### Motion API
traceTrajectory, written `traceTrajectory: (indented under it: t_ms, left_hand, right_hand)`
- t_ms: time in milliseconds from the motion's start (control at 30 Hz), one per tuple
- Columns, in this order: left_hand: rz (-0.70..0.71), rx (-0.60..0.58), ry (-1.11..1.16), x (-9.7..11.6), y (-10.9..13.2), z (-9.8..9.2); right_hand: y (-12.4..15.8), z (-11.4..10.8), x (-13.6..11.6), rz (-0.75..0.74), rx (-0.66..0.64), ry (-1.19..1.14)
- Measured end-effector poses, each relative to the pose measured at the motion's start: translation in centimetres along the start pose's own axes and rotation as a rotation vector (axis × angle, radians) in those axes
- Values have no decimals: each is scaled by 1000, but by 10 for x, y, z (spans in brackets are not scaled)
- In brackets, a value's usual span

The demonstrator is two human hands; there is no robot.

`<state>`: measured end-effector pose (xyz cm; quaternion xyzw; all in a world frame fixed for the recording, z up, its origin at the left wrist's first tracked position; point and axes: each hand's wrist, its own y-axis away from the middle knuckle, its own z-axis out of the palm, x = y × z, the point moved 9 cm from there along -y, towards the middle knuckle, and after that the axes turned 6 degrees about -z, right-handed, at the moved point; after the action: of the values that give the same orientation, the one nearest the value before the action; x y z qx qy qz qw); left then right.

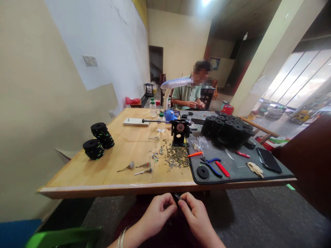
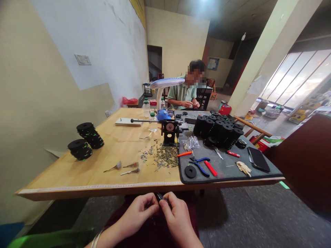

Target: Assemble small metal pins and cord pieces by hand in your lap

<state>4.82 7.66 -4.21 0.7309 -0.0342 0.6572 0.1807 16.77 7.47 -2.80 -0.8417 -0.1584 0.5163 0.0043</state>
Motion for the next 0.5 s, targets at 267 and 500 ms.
traceTrajectory:
  t_ms: [267,500]
  left_hand:
    - [6,-17,-6,1,-1,0]
    - [-45,-26,-2,-1,-1,2]
  right_hand:
    - [1,-3,9,7,14,31]
    - [-3,-32,8,13,87,26]
